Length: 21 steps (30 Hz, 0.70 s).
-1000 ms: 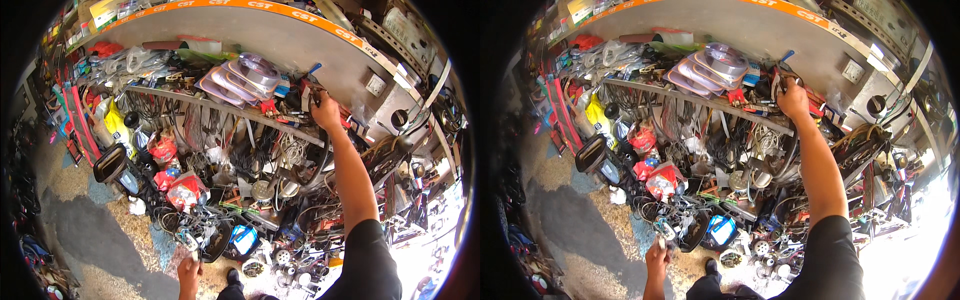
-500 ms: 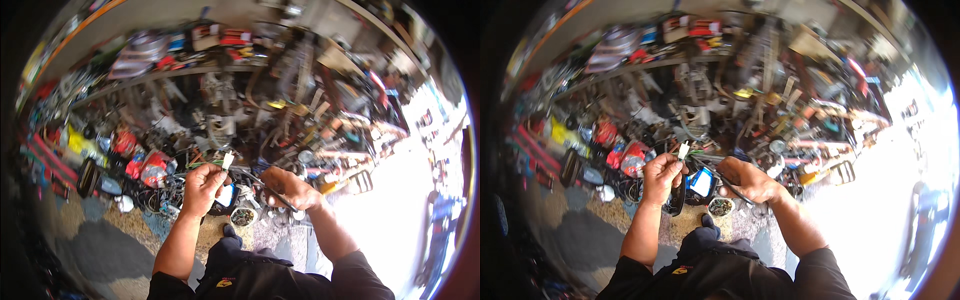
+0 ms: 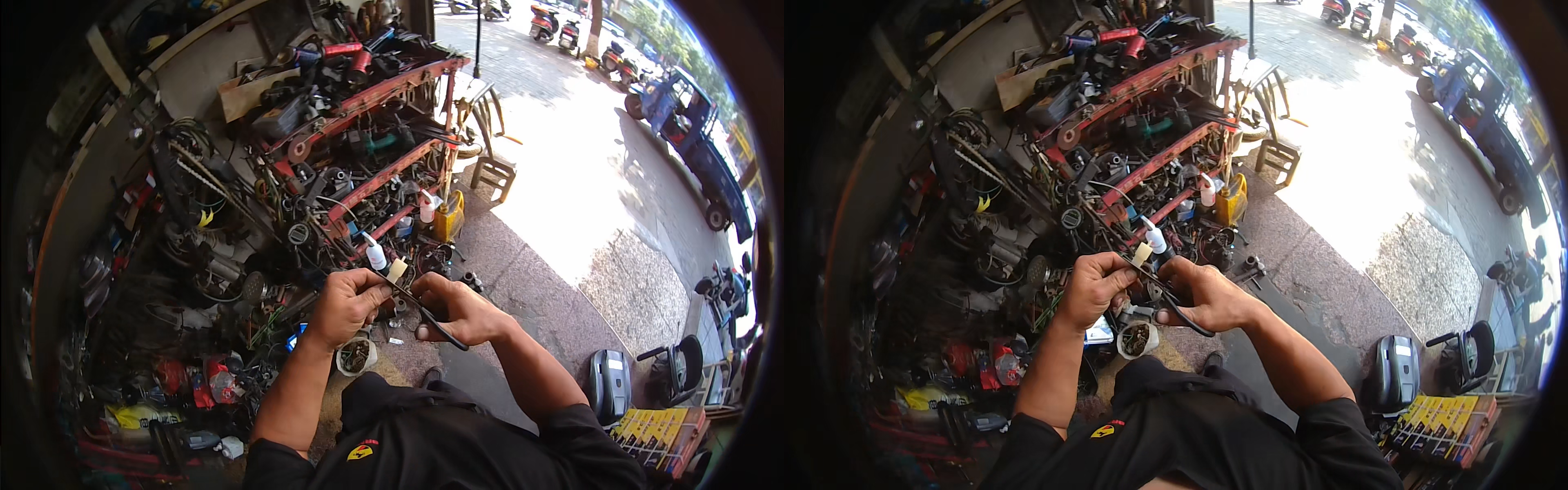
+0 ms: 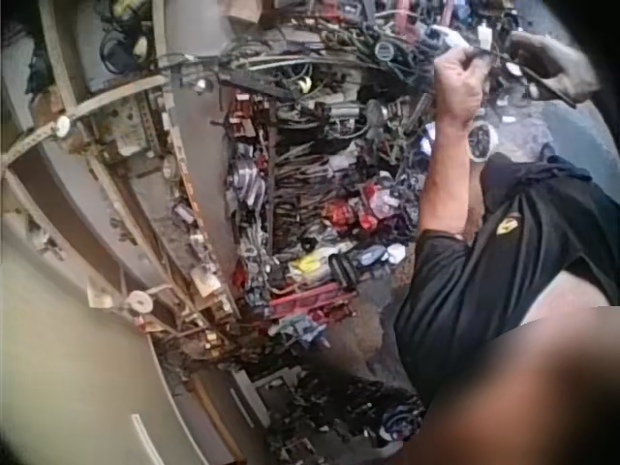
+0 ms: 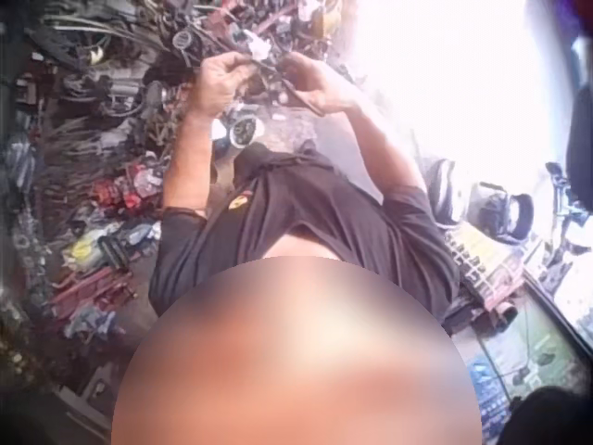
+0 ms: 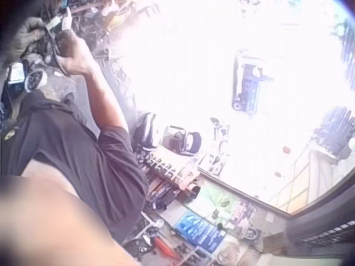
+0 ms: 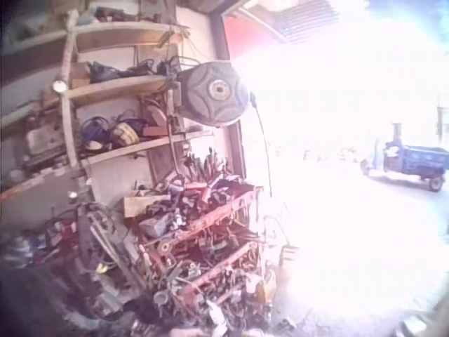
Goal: The person selects pliers from a cluttered workbench, cuts a wire, and then works inside the driver's side of a blue truck, manipulating wires under the dashboard.
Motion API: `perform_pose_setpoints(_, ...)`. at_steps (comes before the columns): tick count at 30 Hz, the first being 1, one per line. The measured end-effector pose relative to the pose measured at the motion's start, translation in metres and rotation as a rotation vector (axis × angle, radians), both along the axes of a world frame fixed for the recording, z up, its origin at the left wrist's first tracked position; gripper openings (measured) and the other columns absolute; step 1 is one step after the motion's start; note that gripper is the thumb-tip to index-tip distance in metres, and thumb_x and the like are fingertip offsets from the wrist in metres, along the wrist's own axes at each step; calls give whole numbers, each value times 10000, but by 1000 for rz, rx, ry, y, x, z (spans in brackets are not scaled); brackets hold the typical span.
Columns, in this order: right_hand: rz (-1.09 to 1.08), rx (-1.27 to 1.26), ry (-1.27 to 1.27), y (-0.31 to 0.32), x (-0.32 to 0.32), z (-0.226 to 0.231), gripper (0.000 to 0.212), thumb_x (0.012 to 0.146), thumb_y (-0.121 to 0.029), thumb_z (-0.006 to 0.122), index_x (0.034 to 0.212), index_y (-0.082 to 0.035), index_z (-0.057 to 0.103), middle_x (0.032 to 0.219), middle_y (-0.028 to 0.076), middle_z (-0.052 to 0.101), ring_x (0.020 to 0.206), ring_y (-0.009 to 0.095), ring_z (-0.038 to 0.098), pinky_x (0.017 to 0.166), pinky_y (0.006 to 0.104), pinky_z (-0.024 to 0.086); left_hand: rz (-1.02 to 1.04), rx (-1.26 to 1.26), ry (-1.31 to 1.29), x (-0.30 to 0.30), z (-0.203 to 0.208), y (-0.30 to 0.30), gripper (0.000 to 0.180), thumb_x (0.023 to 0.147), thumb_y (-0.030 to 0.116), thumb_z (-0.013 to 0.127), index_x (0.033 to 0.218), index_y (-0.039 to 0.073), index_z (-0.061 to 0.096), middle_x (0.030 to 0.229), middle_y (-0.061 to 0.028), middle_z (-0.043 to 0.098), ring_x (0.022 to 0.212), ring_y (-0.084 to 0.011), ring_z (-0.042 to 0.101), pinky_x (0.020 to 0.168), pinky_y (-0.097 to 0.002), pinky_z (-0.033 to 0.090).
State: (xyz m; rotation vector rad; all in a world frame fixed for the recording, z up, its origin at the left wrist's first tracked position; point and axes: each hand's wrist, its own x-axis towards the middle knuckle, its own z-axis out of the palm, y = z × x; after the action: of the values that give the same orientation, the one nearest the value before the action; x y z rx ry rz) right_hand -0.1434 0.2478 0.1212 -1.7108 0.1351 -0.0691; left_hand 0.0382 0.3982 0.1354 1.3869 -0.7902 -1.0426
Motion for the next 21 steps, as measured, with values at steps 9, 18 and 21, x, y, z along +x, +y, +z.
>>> perform_pose_setpoints(9,-441,-78,3,-32,-106,-24,397,797,-125,781,1047,-36,486,707,20,532,676,65,424,576,272,368,-375,102,-111,-75,5,-113,105,909,91,648,888,-9,673,710,-38,668,514,-25,482,449,-198,367)
perform_pose_setpoints(18,-727,-125,-31,-75,-178,-60,306,817,-85,738,1009,-49,503,664,21,557,626,63,424,533,275,374,-712,202,-114,-131,-19,-227,133,898,103,655,871,-26,675,729,-50,677,582,-50,525,514,-222,411)
perform_pose_setpoints(21,-813,-25,-14,-102,-192,-72,281,816,-75,728,1003,-45,521,653,21,564,620,50,447,536,264,386,-822,207,-205,-146,-39,-273,136,896,93,644,860,-33,682,715,-52,681,606,-65,563,531,-230,432)
